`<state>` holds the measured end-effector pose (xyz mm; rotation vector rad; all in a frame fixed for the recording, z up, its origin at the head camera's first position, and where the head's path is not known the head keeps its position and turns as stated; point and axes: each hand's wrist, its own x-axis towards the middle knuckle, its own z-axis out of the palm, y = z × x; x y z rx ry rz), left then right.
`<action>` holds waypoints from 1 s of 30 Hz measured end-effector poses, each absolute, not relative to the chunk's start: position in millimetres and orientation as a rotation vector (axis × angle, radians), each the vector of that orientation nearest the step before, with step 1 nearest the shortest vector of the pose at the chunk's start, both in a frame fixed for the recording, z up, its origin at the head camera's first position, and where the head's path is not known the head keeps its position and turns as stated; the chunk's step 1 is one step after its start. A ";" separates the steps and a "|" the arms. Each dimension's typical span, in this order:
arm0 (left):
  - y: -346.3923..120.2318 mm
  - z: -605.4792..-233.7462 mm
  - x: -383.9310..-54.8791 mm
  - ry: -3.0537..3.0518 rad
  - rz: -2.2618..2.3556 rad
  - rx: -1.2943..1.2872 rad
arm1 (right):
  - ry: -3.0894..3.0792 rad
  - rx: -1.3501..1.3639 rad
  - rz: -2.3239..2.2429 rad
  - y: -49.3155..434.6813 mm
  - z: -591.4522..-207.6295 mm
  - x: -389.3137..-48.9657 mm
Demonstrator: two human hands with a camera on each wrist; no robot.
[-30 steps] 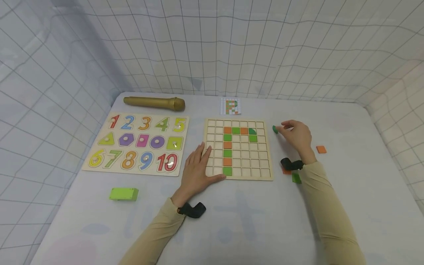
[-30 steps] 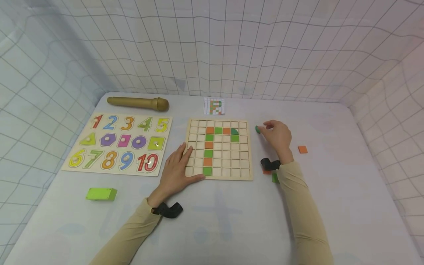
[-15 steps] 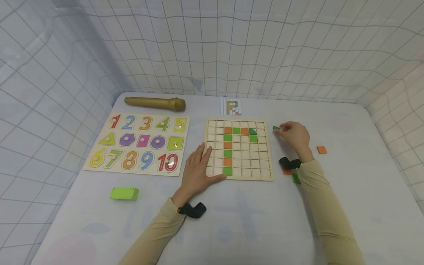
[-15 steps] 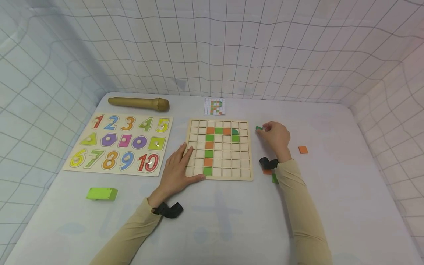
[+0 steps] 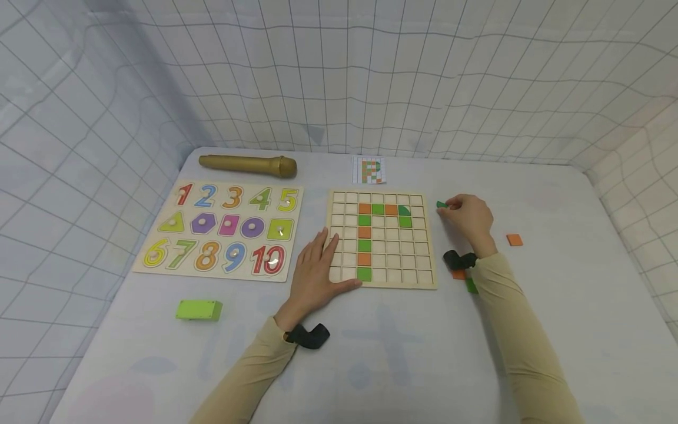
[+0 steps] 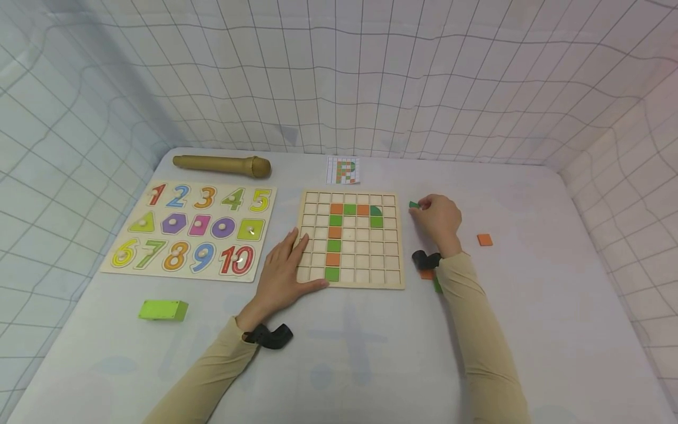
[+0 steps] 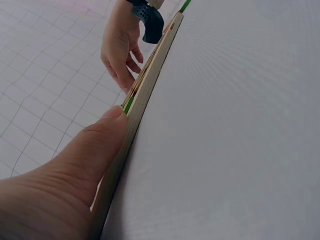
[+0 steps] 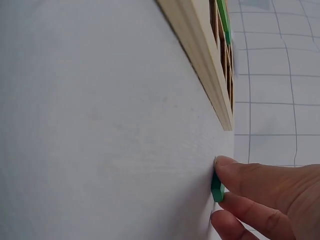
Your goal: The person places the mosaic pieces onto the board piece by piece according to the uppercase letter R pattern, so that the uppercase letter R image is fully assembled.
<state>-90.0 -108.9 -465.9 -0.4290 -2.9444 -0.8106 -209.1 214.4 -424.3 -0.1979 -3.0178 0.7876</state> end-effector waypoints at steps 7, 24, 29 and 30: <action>-109.1 -464.9 -89.6 -2.948 -0.819 -0.422 | -3.064 -0.195 0.834 216.3 -421.5 -211.5; -109.0 -468.5 -90.1 -2.934 -0.810 -0.436 | -2.942 -0.095 1.017 212.7 -424.0 -206.0; -109.3 -468.8 -90.0 -2.937 -0.809 -0.435 | -2.871 0.032 1.182 213.0 -425.8 -202.6; -109.4 -468.7 -90.1 -2.937 -0.808 -0.435 | -2.862 0.055 1.217 213.0 -426.0 -201.8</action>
